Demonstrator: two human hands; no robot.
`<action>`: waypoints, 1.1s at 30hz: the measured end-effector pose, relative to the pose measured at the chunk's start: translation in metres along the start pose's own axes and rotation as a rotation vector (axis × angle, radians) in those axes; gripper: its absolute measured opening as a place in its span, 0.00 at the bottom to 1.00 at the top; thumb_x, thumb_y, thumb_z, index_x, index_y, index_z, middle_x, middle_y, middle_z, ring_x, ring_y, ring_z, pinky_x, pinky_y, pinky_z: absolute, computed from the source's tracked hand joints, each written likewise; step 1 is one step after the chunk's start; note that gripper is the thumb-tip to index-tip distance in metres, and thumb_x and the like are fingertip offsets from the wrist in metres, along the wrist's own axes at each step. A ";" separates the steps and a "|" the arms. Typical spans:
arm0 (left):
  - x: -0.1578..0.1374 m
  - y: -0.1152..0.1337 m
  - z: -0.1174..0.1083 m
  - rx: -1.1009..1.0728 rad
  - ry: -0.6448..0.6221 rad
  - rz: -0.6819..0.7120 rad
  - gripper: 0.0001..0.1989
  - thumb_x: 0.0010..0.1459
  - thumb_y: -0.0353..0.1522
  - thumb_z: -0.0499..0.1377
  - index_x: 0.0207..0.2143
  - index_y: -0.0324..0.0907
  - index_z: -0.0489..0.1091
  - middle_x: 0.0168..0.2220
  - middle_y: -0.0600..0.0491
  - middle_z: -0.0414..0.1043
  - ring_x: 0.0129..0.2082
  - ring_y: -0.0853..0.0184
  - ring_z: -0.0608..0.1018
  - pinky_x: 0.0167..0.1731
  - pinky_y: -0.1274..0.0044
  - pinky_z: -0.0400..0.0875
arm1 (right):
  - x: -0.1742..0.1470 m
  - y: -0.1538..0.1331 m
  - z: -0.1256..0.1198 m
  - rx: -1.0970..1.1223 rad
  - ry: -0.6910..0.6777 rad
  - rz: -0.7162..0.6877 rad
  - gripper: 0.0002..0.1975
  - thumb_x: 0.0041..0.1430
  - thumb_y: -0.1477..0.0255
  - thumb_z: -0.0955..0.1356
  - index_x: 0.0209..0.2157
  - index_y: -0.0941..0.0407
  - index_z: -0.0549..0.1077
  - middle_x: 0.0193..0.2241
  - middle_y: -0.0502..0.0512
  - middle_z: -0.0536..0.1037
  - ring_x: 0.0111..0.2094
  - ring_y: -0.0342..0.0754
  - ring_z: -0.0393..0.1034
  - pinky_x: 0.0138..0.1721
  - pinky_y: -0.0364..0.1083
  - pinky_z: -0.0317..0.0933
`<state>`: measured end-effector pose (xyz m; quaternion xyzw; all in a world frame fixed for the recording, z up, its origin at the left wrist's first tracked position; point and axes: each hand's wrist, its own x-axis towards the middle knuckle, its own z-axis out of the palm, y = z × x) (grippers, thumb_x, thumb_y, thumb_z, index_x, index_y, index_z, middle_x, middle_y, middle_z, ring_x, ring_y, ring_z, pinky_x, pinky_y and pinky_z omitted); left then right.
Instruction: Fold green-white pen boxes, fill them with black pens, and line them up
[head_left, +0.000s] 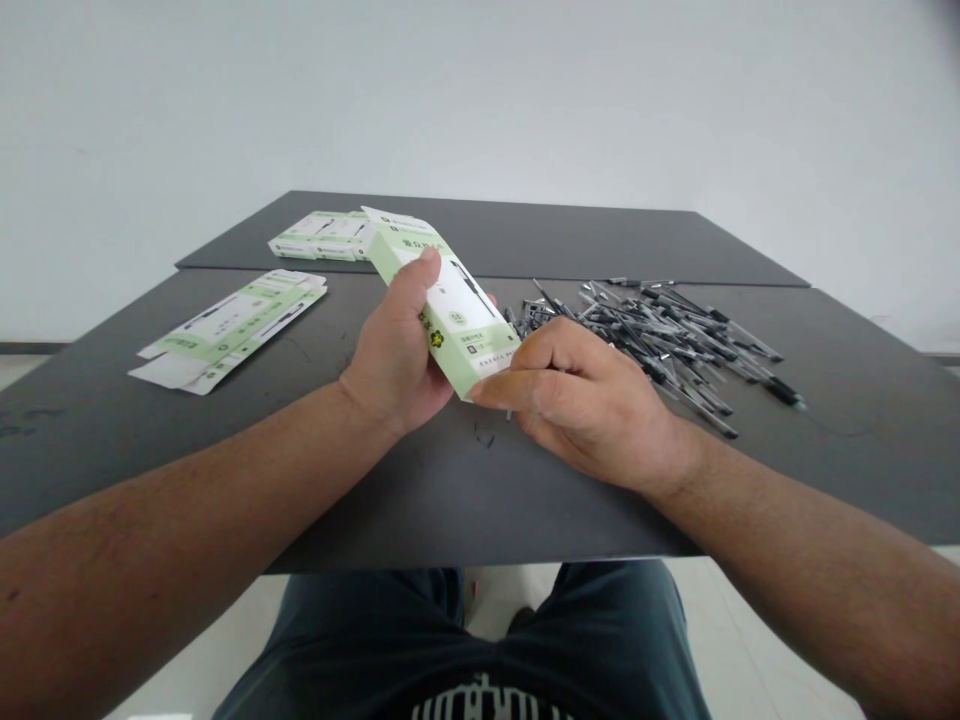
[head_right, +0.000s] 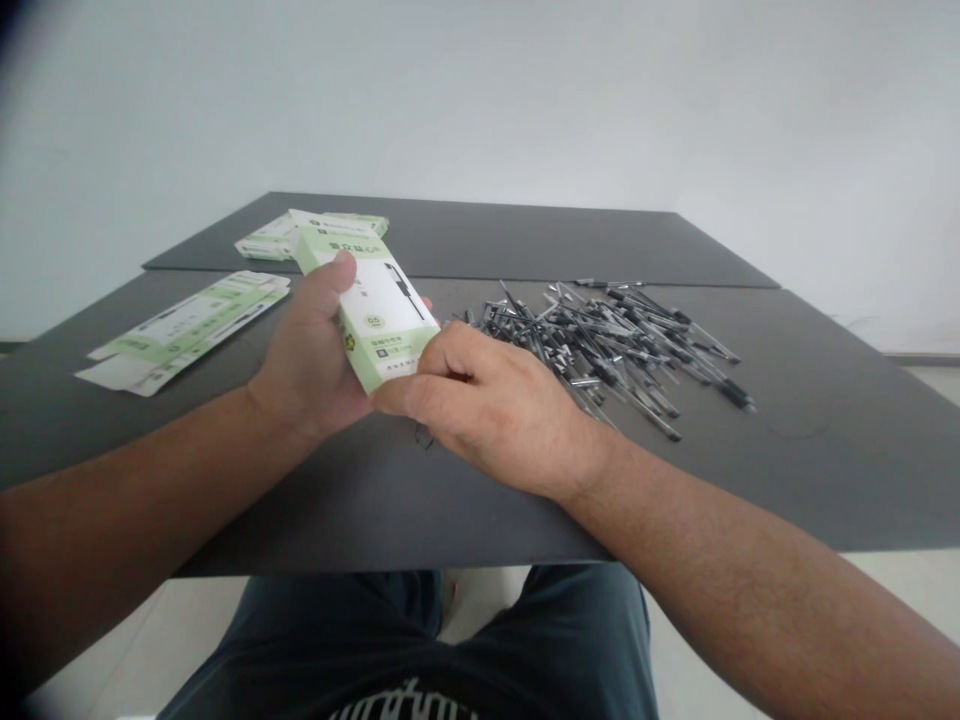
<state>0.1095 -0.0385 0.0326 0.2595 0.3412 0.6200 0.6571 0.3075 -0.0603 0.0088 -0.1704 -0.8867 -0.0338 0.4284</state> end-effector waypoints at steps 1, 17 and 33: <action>0.000 0.000 0.000 0.003 -0.003 -0.004 0.17 0.62 0.45 0.72 0.50 0.50 0.80 0.44 0.45 0.89 0.62 0.39 0.85 0.61 0.57 0.80 | 0.001 0.000 0.000 -0.005 0.004 -0.008 0.16 0.73 0.79 0.72 0.55 0.48 0.84 0.41 0.52 0.82 0.37 0.48 0.79 0.36 0.46 0.73; -0.004 0.003 0.003 0.029 -0.018 0.004 0.19 0.66 0.48 0.71 0.52 0.48 0.79 0.42 0.44 0.87 0.62 0.37 0.86 0.62 0.56 0.81 | 0.006 0.000 -0.004 0.018 0.014 0.013 0.13 0.75 0.76 0.73 0.57 0.54 0.81 0.44 0.57 0.85 0.46 0.53 0.83 0.48 0.51 0.81; -0.005 0.005 0.007 0.062 -0.004 -0.018 0.16 0.72 0.46 0.64 0.52 0.46 0.80 0.40 0.44 0.85 0.60 0.37 0.87 0.58 0.57 0.84 | 0.006 0.003 -0.007 0.000 0.031 0.009 0.10 0.77 0.68 0.76 0.56 0.52 0.83 0.44 0.58 0.85 0.47 0.56 0.82 0.48 0.54 0.80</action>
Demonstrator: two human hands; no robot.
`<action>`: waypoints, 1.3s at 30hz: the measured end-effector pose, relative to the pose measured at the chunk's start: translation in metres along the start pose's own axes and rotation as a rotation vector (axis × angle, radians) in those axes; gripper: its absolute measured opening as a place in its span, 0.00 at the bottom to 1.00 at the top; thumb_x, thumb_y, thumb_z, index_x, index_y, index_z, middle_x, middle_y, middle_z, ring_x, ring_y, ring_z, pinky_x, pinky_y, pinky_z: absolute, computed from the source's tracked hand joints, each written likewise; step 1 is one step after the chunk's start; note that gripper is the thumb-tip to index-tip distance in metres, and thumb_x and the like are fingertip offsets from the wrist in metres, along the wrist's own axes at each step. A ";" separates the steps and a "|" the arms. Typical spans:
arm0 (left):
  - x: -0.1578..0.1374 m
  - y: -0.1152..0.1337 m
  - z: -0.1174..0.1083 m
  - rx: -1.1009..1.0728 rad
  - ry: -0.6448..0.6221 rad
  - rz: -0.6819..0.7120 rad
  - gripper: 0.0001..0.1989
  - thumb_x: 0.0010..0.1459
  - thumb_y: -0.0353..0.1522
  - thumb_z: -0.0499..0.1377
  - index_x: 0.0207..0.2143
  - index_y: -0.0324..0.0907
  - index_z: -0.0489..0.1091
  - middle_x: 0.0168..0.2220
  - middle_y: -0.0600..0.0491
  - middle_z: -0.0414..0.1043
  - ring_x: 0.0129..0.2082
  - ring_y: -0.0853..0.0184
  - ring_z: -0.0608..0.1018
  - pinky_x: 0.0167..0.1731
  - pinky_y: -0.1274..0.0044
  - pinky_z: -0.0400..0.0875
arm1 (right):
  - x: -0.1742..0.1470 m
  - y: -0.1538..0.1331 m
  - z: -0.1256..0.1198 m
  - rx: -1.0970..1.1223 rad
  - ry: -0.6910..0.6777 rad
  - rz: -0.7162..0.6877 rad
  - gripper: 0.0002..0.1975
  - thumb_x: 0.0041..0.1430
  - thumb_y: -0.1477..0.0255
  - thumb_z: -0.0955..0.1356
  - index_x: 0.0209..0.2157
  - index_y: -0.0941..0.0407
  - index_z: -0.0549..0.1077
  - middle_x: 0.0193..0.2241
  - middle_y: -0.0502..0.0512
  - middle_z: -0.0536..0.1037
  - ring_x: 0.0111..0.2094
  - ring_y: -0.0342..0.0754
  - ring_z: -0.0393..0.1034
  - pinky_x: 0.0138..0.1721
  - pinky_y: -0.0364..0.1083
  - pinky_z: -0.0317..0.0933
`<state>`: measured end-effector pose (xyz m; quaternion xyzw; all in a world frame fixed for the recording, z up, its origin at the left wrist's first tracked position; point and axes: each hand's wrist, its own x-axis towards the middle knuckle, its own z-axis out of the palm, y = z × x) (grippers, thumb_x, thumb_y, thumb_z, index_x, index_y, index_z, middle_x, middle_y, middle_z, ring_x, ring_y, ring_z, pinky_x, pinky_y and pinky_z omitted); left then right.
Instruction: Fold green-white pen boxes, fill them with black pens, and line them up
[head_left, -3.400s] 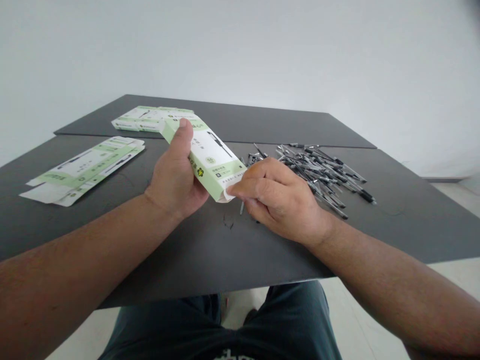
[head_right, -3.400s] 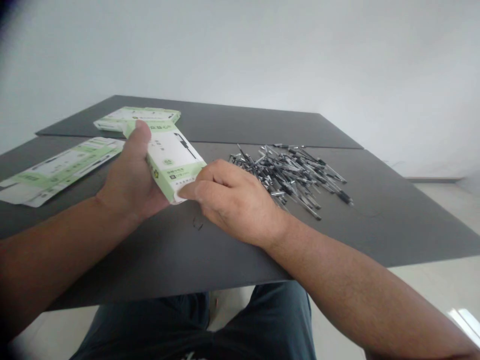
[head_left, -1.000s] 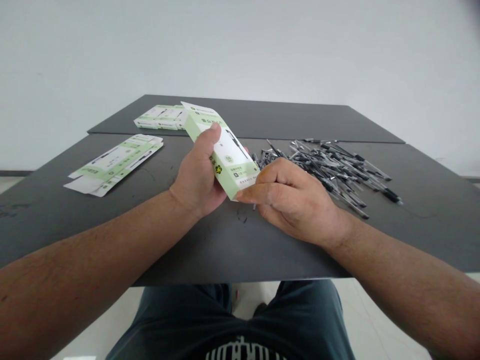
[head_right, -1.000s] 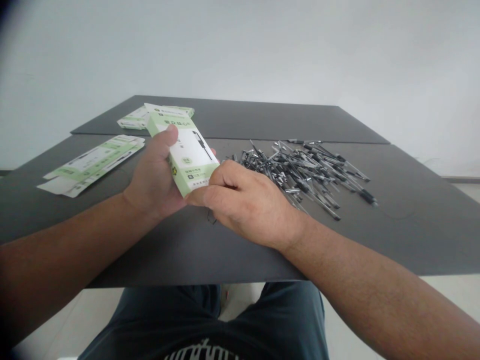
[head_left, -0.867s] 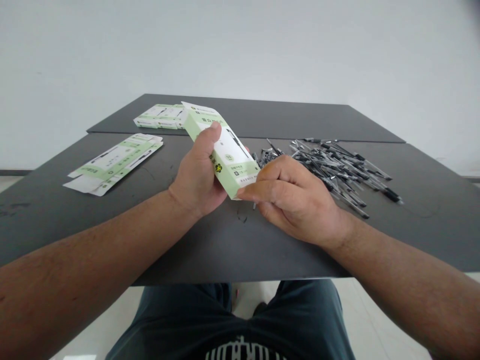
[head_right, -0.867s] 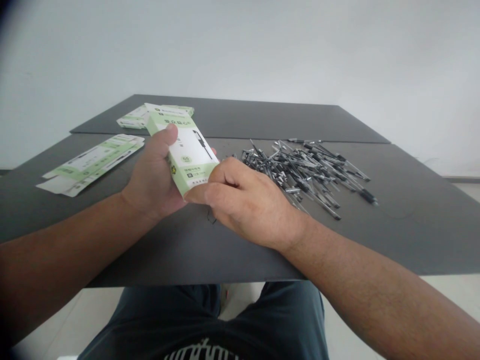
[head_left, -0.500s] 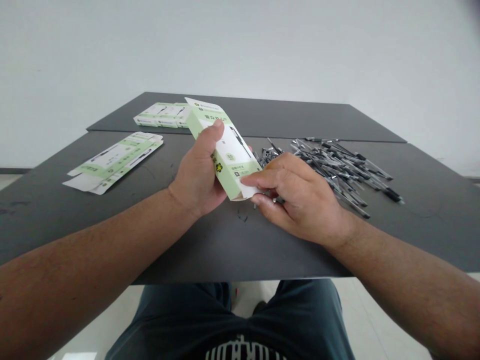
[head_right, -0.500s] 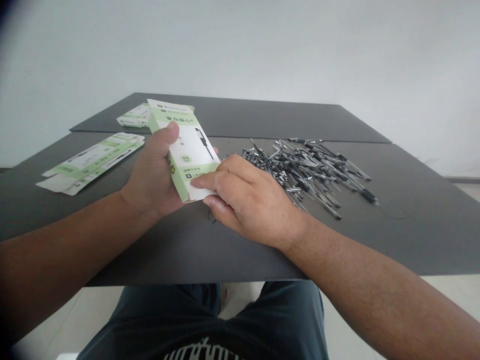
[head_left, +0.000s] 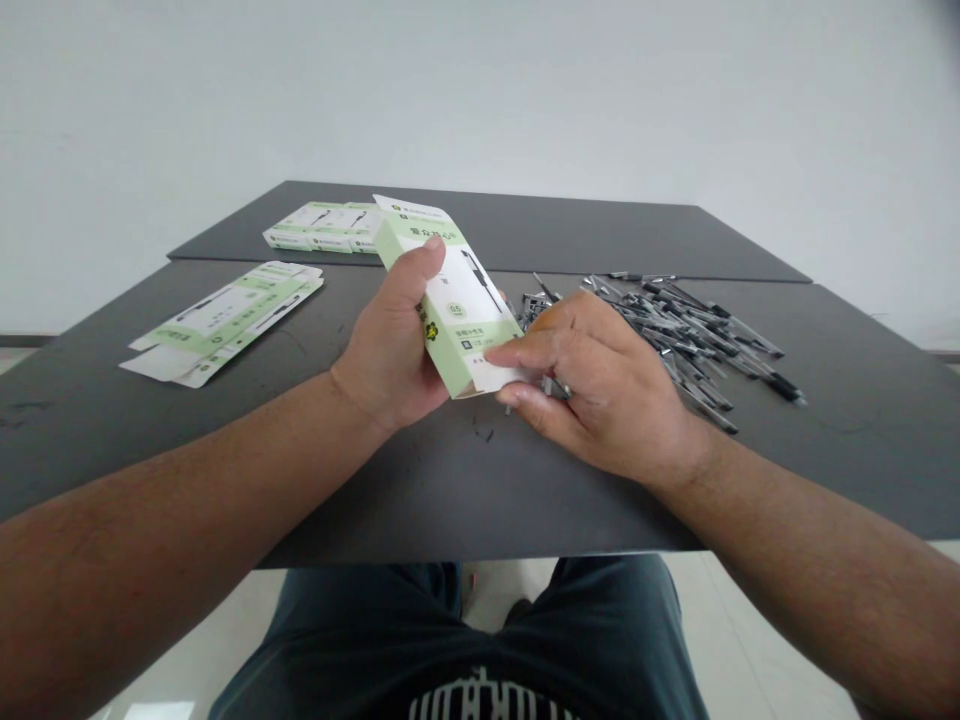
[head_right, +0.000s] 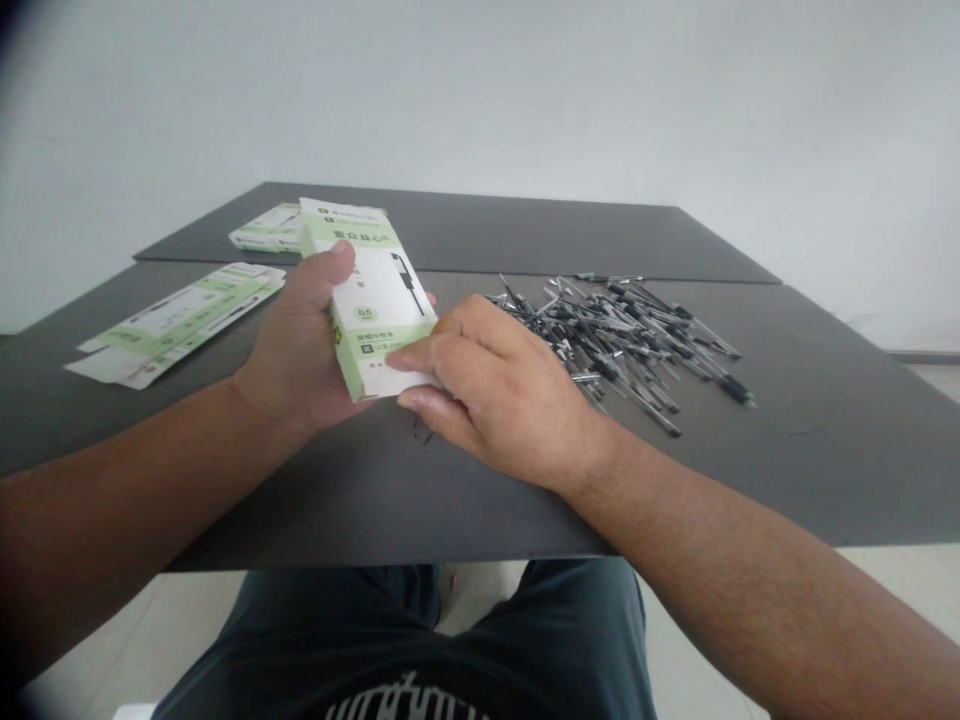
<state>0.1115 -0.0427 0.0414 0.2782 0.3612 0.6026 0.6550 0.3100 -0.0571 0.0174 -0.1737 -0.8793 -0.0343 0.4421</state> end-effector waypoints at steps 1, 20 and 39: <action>0.000 0.001 0.000 0.005 0.012 -0.012 0.17 0.72 0.47 0.63 0.53 0.46 0.80 0.41 0.44 0.85 0.59 0.38 0.87 0.56 0.56 0.84 | 0.000 0.001 -0.001 0.000 -0.001 0.007 0.10 0.77 0.67 0.76 0.56 0.52 0.83 0.44 0.58 0.85 0.47 0.56 0.82 0.48 0.55 0.80; 0.006 0.005 -0.010 0.068 -0.144 0.109 0.17 0.73 0.50 0.59 0.42 0.47 0.76 0.37 0.49 0.82 0.52 0.49 0.87 0.50 0.62 0.86 | -0.001 0.007 -0.005 0.002 0.123 -0.010 0.05 0.74 0.73 0.78 0.47 0.53 0.81 0.40 0.56 0.85 0.43 0.54 0.81 0.45 0.54 0.78; 0.007 0.007 -0.020 0.228 -0.302 0.092 0.24 0.68 0.57 0.62 0.48 0.48 0.78 0.41 0.48 0.86 0.50 0.47 0.89 0.43 0.62 0.87 | -0.002 0.000 -0.006 0.113 0.020 0.181 0.06 0.73 0.71 0.77 0.48 0.52 0.78 0.40 0.53 0.84 0.36 0.50 0.78 0.41 0.52 0.77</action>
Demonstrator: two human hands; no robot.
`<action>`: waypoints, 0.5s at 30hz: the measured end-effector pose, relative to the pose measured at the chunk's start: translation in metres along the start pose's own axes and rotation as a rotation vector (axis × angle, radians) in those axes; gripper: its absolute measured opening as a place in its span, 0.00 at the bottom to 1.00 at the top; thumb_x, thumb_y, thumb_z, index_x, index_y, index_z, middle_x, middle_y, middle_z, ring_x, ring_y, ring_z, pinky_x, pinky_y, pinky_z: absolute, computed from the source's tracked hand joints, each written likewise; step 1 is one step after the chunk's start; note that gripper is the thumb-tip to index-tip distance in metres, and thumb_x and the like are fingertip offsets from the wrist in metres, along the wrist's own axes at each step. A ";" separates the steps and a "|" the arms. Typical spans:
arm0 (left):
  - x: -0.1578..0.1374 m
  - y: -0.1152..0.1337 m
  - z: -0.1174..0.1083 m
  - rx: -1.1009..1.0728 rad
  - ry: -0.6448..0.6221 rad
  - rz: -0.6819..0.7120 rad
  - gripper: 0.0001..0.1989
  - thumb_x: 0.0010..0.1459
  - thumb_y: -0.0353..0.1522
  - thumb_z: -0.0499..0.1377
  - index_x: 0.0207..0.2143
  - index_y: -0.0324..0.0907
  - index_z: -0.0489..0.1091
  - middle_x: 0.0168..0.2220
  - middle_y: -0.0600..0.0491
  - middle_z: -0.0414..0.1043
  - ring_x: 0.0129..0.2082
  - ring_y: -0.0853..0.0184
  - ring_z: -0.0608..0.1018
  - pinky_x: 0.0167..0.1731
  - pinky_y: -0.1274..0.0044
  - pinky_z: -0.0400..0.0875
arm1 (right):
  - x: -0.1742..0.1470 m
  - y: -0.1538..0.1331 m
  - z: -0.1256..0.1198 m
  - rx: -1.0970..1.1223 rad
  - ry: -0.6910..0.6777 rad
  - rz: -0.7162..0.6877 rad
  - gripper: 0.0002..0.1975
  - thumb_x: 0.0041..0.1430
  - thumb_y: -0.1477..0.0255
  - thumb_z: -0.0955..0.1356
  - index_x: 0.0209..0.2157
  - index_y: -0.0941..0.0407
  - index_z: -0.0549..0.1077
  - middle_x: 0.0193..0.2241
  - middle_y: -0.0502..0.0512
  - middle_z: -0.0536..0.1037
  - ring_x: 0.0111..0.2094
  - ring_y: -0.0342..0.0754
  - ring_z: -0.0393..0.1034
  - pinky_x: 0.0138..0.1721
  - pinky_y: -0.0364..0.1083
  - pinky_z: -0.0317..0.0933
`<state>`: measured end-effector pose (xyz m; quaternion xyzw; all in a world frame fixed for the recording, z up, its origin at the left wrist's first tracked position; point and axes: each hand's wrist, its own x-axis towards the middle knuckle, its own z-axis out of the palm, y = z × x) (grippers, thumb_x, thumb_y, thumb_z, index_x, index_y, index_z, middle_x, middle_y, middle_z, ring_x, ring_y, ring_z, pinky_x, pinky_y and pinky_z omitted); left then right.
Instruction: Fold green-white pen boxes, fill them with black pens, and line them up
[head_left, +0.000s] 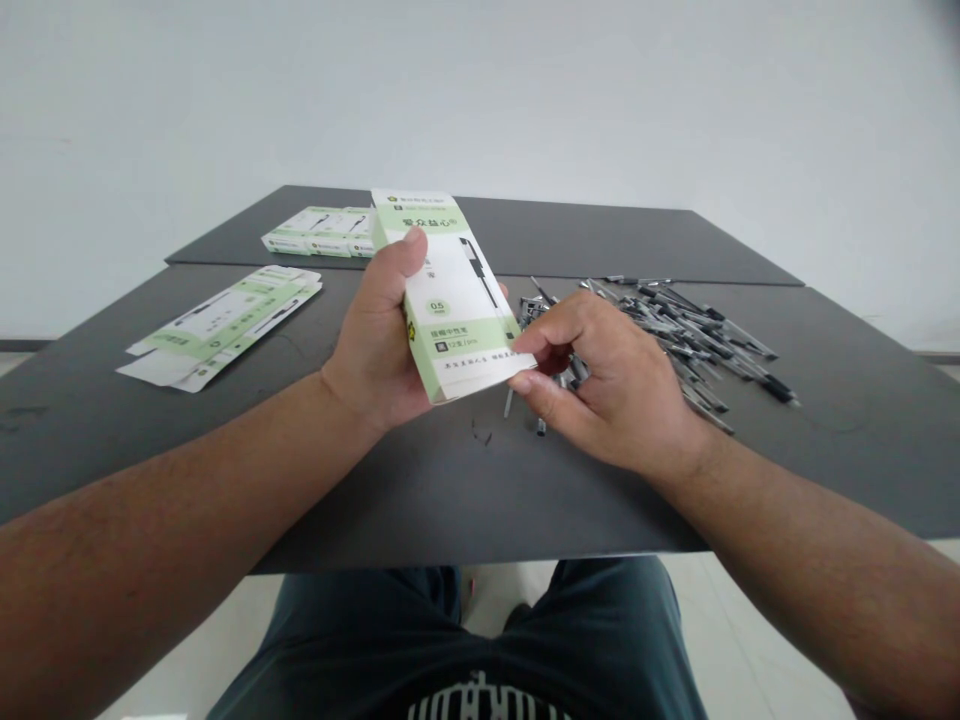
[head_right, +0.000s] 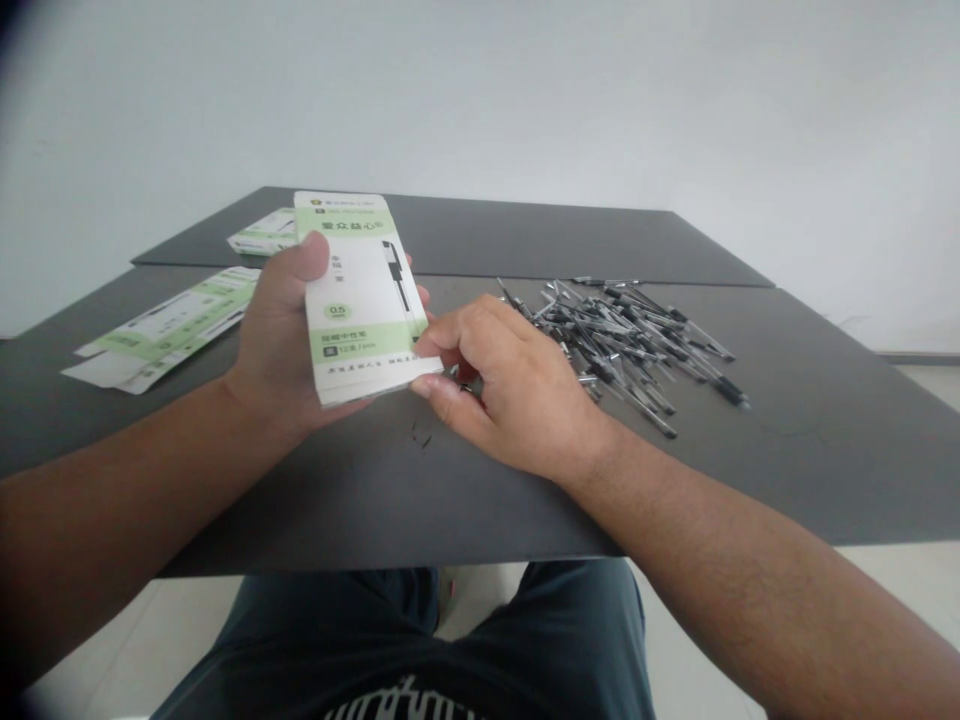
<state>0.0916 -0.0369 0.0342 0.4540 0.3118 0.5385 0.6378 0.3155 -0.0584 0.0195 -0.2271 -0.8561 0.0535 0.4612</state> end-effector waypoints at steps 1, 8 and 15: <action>0.000 0.000 -0.001 0.012 -0.018 0.007 0.24 0.67 0.57 0.63 0.48 0.49 0.78 0.42 0.48 0.86 0.51 0.46 0.89 0.45 0.60 0.87 | 0.000 0.000 0.000 -0.001 -0.011 0.009 0.06 0.73 0.70 0.76 0.48 0.52 0.78 0.40 0.53 0.84 0.36 0.50 0.78 0.42 0.52 0.77; -0.005 -0.006 0.006 -0.008 -0.003 -0.014 0.24 0.71 0.57 0.58 0.47 0.47 0.77 0.42 0.46 0.84 0.50 0.45 0.88 0.47 0.55 0.88 | 0.000 0.005 0.003 0.042 -0.062 0.065 0.25 0.70 0.52 0.80 0.56 0.52 0.76 0.44 0.55 0.83 0.35 0.49 0.76 0.36 0.51 0.75; -0.008 -0.011 0.013 -0.076 -0.016 -0.005 0.21 0.69 0.53 0.64 0.50 0.48 0.74 0.42 0.48 0.85 0.54 0.45 0.88 0.53 0.55 0.89 | 0.002 0.003 0.008 0.024 -0.075 0.113 0.31 0.67 0.43 0.80 0.55 0.51 0.73 0.46 0.56 0.83 0.34 0.49 0.75 0.37 0.51 0.74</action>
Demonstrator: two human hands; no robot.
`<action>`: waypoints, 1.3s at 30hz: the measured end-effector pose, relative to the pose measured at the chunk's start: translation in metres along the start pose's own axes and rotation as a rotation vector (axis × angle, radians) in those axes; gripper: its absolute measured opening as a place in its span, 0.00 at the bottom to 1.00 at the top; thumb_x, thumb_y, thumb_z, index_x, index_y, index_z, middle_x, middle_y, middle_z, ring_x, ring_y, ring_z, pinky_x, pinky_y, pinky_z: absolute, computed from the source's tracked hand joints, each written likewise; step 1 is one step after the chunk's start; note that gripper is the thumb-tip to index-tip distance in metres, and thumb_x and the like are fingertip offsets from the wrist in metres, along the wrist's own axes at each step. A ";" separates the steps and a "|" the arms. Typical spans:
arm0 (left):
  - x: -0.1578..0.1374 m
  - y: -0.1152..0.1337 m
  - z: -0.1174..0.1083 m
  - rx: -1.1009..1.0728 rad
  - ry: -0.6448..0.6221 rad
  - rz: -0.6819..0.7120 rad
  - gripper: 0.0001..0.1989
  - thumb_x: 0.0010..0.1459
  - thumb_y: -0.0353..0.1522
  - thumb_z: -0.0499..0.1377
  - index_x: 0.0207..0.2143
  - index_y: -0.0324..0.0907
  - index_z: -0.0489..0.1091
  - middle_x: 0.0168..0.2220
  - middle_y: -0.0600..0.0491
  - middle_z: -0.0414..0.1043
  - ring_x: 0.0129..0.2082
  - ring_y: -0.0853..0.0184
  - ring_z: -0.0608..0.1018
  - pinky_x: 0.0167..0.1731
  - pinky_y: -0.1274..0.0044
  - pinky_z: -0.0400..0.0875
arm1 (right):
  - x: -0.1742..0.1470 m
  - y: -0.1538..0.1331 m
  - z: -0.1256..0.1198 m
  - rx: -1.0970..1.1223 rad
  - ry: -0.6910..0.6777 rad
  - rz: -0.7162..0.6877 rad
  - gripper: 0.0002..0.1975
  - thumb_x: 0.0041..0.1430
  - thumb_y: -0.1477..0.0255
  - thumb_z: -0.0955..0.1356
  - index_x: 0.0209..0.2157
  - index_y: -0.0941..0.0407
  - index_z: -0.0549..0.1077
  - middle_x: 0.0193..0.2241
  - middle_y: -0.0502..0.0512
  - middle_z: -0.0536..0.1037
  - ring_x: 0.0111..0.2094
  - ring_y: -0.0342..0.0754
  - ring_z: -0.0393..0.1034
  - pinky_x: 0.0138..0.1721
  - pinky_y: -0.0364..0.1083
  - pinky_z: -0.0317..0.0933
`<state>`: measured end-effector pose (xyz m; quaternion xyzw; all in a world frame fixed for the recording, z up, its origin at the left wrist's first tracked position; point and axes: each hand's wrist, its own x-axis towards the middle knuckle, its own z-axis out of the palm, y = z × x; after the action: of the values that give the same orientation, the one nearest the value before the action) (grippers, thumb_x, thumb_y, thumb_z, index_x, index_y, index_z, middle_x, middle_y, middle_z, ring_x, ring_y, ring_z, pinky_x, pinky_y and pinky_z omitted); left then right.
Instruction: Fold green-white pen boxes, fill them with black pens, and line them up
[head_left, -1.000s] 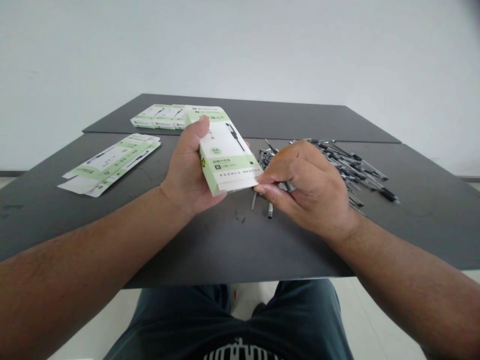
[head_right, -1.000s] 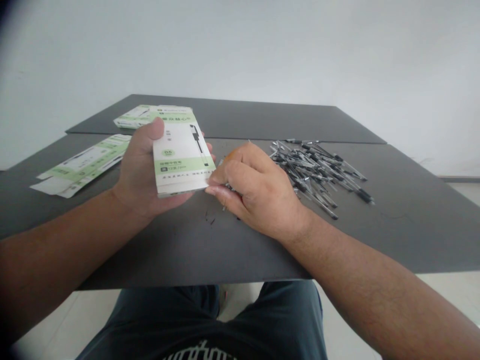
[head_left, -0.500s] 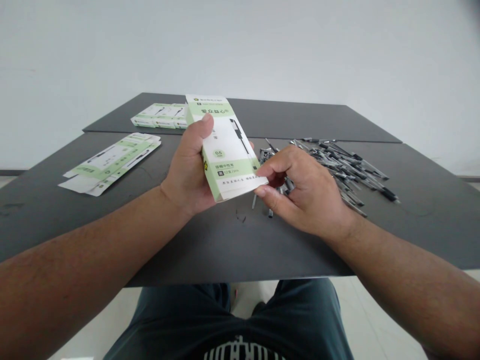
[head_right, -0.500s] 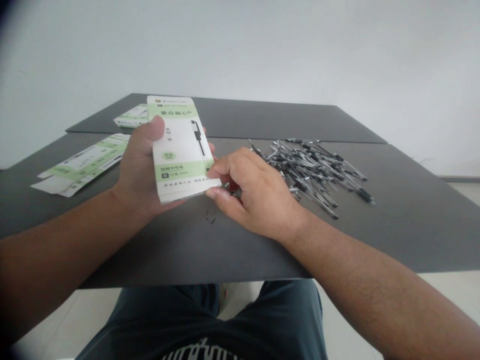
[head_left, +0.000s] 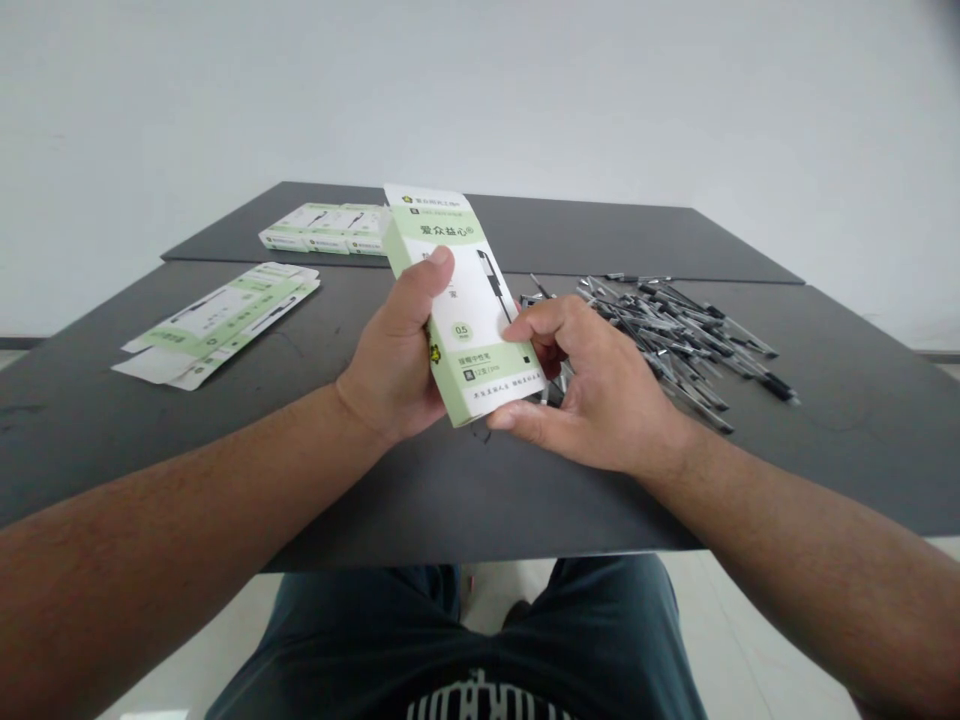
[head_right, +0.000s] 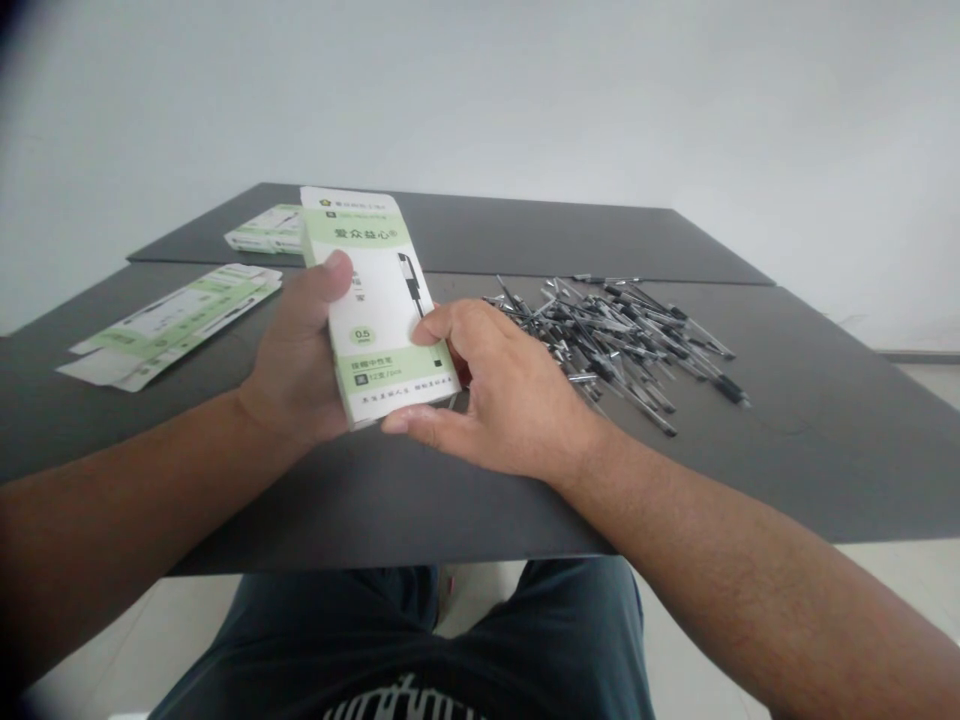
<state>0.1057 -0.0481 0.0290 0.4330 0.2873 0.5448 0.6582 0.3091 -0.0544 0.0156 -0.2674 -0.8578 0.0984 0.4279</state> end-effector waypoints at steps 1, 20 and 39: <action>0.000 0.000 0.000 -0.005 -0.007 0.000 0.21 0.69 0.53 0.64 0.50 0.48 0.74 0.42 0.49 0.85 0.54 0.45 0.89 0.53 0.56 0.89 | 0.000 0.000 0.000 -0.001 -0.003 0.009 0.31 0.67 0.43 0.80 0.54 0.51 0.73 0.46 0.55 0.83 0.34 0.49 0.75 0.37 0.51 0.74; 0.007 -0.002 -0.010 0.135 -0.038 0.005 0.27 0.70 0.56 0.65 0.57 0.47 0.77 0.46 0.50 0.89 0.54 0.45 0.89 0.47 0.58 0.90 | 0.001 0.021 -0.014 0.487 -0.052 0.269 0.45 0.70 0.41 0.77 0.75 0.48 0.64 0.46 0.52 0.82 0.32 0.47 0.79 0.29 0.48 0.75; 0.007 -0.013 -0.039 1.067 -0.324 0.622 0.42 0.64 0.43 0.77 0.77 0.49 0.71 0.73 0.38 0.76 0.71 0.39 0.79 0.73 0.49 0.75 | 0.007 0.055 -0.008 0.673 0.045 0.664 0.31 0.67 0.46 0.80 0.60 0.51 0.77 0.30 0.47 0.82 0.21 0.45 0.70 0.17 0.44 0.61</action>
<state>0.0797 -0.0314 0.0004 0.8414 0.2768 0.4197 0.1983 0.3325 -0.0052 0.0040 -0.3760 -0.6369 0.4965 0.4544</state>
